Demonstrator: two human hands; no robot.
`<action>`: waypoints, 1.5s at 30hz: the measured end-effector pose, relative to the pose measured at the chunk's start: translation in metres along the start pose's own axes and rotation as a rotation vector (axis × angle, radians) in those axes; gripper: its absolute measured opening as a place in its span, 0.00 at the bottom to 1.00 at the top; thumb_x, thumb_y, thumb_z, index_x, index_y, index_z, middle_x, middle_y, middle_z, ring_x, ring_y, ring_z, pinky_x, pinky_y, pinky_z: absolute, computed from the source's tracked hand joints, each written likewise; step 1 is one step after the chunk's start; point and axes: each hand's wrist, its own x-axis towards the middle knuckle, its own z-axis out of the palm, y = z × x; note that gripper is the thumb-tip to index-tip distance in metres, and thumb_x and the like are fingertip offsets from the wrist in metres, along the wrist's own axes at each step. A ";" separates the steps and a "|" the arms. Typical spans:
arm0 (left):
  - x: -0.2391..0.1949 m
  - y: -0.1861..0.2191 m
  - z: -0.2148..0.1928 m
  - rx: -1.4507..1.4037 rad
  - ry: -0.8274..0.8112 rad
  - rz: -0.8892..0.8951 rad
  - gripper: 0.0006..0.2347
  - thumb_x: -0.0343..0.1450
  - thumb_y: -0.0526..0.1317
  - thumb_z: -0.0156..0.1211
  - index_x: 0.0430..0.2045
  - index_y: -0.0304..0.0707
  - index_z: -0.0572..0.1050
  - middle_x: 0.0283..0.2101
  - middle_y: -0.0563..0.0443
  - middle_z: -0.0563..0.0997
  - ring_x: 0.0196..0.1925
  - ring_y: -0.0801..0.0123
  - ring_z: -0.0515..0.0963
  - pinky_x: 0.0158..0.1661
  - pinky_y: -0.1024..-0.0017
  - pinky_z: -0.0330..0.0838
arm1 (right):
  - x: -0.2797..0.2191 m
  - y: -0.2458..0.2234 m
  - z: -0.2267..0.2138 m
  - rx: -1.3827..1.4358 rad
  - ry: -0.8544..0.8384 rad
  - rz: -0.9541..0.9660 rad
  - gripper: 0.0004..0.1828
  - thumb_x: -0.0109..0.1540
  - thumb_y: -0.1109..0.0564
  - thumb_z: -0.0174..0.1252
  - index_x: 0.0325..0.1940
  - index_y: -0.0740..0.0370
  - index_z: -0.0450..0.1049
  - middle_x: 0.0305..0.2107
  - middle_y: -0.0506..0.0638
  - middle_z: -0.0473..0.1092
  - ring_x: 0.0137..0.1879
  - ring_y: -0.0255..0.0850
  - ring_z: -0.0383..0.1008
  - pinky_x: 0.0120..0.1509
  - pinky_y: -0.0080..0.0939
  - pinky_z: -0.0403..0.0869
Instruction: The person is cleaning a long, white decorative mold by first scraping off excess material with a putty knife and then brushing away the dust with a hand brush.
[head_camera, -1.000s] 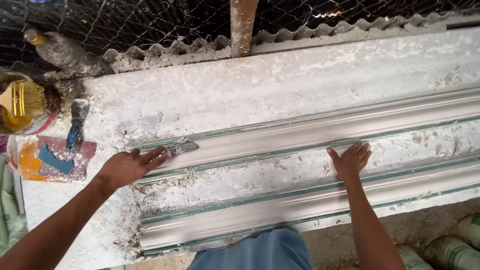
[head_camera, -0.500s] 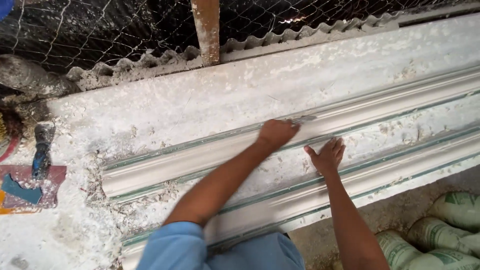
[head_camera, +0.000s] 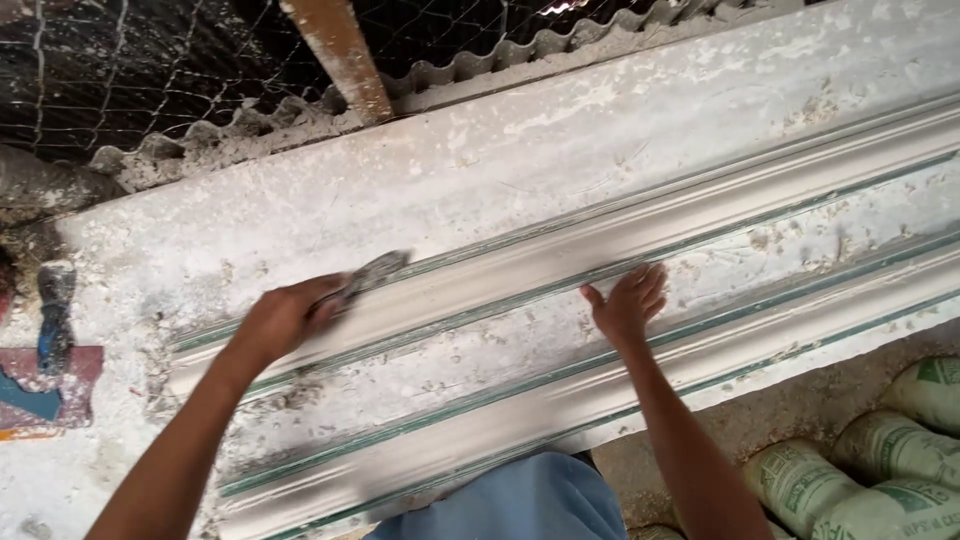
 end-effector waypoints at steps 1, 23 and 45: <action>0.026 0.029 0.009 -0.002 0.003 -0.001 0.16 0.76 0.48 0.53 0.56 0.49 0.77 0.61 0.55 0.80 0.58 0.48 0.80 0.58 0.48 0.76 | 0.000 -0.003 -0.001 -0.001 0.001 -0.003 0.64 0.63 0.26 0.54 0.79 0.76 0.34 0.75 0.71 0.25 0.81 0.66 0.20 0.80 0.75 0.38; 0.086 0.176 0.033 -0.039 0.009 -0.191 0.19 0.75 0.49 0.54 0.61 0.51 0.75 0.52 0.38 0.84 0.56 0.38 0.81 0.60 0.43 0.73 | 0.144 0.161 -0.175 -0.042 -0.011 -0.194 0.69 0.54 0.20 0.59 0.79 0.74 0.45 0.73 0.75 0.43 0.80 0.70 0.39 0.79 0.70 0.46; 0.201 0.334 0.094 0.264 0.111 0.403 0.20 0.76 0.42 0.53 0.64 0.66 0.65 0.64 0.48 0.74 0.43 0.46 0.86 0.41 0.47 0.83 | 0.135 0.135 -0.185 0.039 -0.138 0.089 0.73 0.54 0.19 0.59 0.82 0.68 0.31 0.79 0.61 0.29 0.83 0.61 0.23 0.84 0.64 0.37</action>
